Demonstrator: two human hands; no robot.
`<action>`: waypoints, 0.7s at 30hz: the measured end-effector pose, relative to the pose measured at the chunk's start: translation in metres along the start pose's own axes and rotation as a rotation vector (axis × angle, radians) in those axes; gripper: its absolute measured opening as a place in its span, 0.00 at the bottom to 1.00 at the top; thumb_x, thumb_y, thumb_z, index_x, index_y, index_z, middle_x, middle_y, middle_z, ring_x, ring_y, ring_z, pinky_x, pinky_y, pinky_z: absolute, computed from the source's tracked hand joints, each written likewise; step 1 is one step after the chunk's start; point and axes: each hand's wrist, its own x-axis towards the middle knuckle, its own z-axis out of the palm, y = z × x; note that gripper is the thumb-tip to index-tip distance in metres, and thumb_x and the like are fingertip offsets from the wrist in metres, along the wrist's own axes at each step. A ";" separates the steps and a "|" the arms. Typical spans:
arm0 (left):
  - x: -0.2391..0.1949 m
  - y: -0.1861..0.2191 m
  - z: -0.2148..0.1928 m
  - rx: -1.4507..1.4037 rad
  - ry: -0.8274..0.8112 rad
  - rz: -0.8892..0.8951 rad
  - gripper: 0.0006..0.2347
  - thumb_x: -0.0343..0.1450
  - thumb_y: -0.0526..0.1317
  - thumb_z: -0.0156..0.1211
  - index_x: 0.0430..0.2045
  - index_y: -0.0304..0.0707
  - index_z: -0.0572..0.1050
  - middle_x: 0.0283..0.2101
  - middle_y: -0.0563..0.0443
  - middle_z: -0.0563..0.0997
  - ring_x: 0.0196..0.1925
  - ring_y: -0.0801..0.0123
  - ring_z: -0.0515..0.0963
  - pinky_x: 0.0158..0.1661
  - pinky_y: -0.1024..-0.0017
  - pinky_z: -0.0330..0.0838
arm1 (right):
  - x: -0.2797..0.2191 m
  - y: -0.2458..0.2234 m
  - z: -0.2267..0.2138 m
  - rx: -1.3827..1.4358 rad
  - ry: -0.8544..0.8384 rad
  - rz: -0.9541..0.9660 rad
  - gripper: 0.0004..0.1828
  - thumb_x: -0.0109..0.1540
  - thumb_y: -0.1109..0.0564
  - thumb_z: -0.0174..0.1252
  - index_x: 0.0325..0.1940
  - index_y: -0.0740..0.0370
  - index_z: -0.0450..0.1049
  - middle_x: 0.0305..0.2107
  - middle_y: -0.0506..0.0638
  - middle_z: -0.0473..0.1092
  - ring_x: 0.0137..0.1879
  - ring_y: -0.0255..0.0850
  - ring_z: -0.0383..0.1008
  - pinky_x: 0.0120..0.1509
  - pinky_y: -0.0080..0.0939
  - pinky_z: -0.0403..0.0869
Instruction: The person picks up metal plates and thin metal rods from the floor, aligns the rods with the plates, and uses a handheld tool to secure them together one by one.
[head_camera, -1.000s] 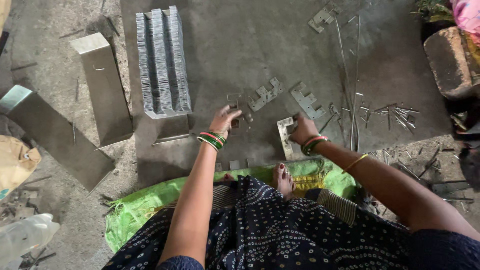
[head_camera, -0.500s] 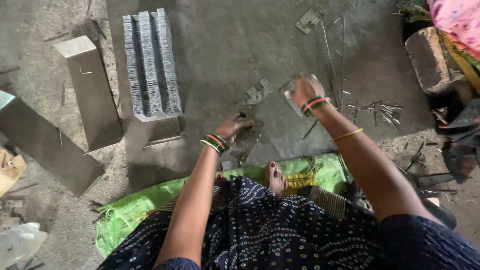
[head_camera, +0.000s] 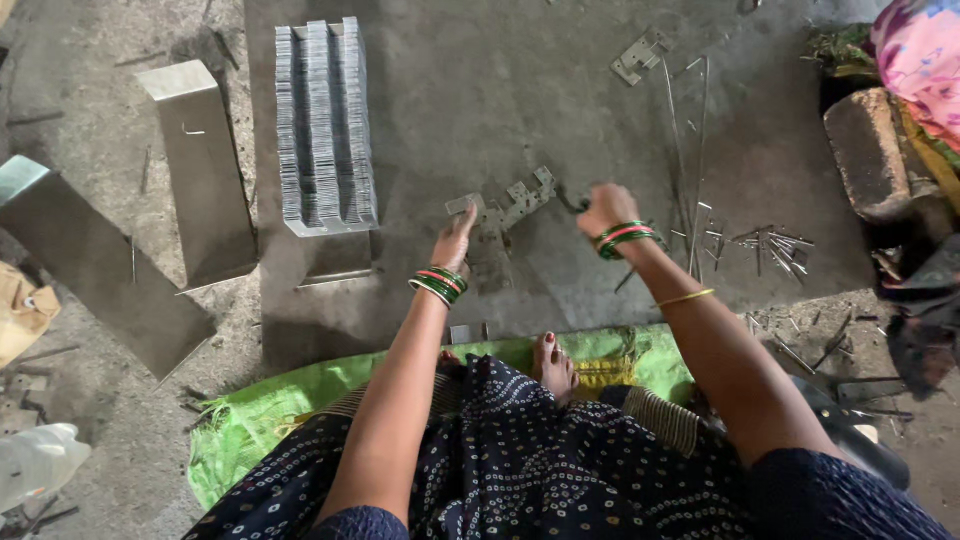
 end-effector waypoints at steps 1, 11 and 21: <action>-0.004 -0.002 -0.003 0.111 -0.058 0.253 0.24 0.75 0.45 0.52 0.66 0.30 0.66 0.64 0.45 0.72 0.65 0.62 0.70 0.66 0.61 0.58 | -0.005 -0.027 -0.014 0.090 -0.033 -0.030 0.23 0.52 0.44 0.68 0.34 0.69 0.81 0.26 0.66 0.76 0.39 0.61 0.80 0.45 0.55 0.77; 0.013 -0.003 -0.038 0.069 -0.055 0.045 0.19 0.70 0.42 0.67 0.51 0.25 0.77 0.52 0.41 0.84 0.52 0.60 0.83 0.55 0.67 0.73 | -0.002 -0.112 -0.008 -0.159 0.163 -0.438 0.28 0.61 0.62 0.54 0.66 0.52 0.69 0.62 0.49 0.69 0.65 0.53 0.67 0.61 0.62 0.67; -0.008 0.035 -0.043 -0.572 -0.007 -0.281 0.19 0.69 0.41 0.65 0.52 0.32 0.75 0.48 0.45 0.82 0.46 0.60 0.82 0.49 0.58 0.75 | 0.010 -0.073 -0.008 -0.225 -0.137 -0.217 0.27 0.54 0.53 0.66 0.57 0.57 0.75 0.53 0.57 0.73 0.62 0.58 0.70 0.59 0.59 0.73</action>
